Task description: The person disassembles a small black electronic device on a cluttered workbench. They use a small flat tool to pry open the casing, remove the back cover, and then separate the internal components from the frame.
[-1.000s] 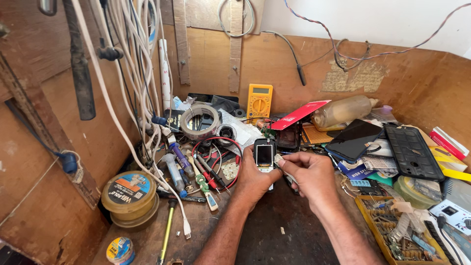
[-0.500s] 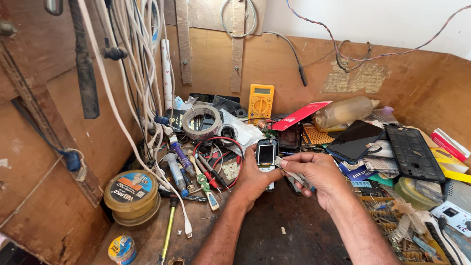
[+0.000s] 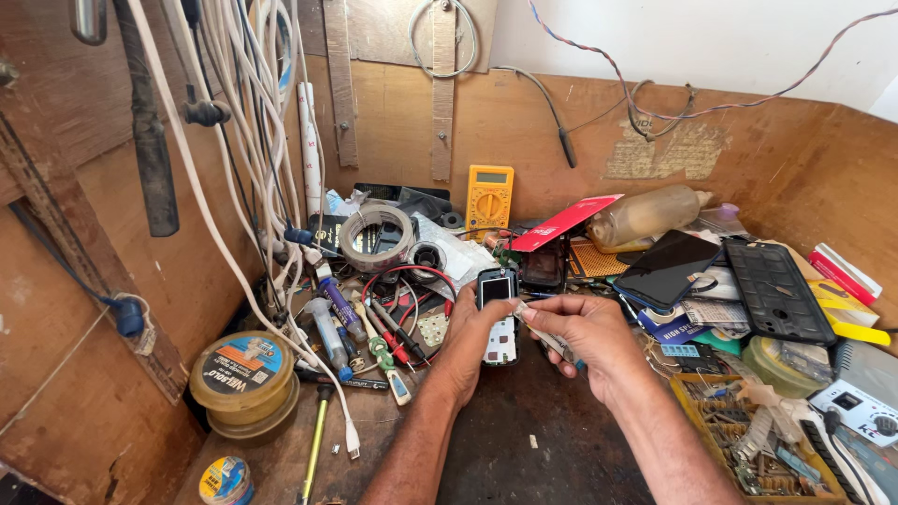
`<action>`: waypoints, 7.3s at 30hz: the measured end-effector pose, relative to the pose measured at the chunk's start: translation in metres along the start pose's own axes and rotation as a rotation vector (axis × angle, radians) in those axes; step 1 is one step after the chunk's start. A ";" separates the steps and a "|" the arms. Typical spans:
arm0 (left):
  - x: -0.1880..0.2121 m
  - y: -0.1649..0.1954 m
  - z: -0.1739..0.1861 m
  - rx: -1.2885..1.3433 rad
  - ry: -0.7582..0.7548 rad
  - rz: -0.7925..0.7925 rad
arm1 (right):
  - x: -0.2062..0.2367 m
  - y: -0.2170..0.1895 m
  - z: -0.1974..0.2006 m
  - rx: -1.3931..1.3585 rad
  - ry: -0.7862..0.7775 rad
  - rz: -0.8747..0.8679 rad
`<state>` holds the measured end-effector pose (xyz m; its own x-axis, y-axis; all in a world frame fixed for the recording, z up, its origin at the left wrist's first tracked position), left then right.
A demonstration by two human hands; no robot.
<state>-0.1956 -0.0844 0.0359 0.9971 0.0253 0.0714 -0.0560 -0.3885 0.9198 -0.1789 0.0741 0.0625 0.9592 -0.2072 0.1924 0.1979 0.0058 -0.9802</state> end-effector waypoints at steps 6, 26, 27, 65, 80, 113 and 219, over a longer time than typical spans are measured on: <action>-0.017 -0.011 0.009 0.089 0.060 -0.020 | 0.014 -0.011 0.001 0.222 0.155 0.172; -0.018 -0.022 0.025 0.160 0.141 0.095 | 0.012 0.021 -0.012 -0.052 -0.010 -0.091; -0.018 -0.022 0.024 0.162 0.138 0.100 | 0.012 0.021 -0.013 -0.053 -0.008 -0.093; 0.001 -0.005 -0.020 0.163 -0.143 -0.031 | 0.014 -0.004 0.080 -0.241 0.436 0.420; -0.015 0.006 0.031 0.176 0.190 -0.222 | 0.045 -0.028 0.026 1.013 0.509 0.610; -0.018 -0.007 -0.002 -0.170 0.100 -0.279 | 0.010 -0.013 0.033 0.381 0.379 0.590; -0.006 0.049 0.035 -0.555 0.281 -0.536 | -0.002 -0.035 -0.048 0.218 0.362 0.442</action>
<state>-0.2022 -0.1360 0.0666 0.8499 0.3364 -0.4056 0.3338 0.2519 0.9084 -0.1977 0.0271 0.0938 0.8379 -0.4588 -0.2956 -0.1295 0.3589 -0.9243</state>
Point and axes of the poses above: each hand's wrist, its own x-axis away from the middle knuckle, its own z-axis out of the back of the hand, y = z × x, the point moved 10 cm from there along -x, towards the middle knuckle, and after that the axes turned 9 degrees about y, right-handed, at the moved point
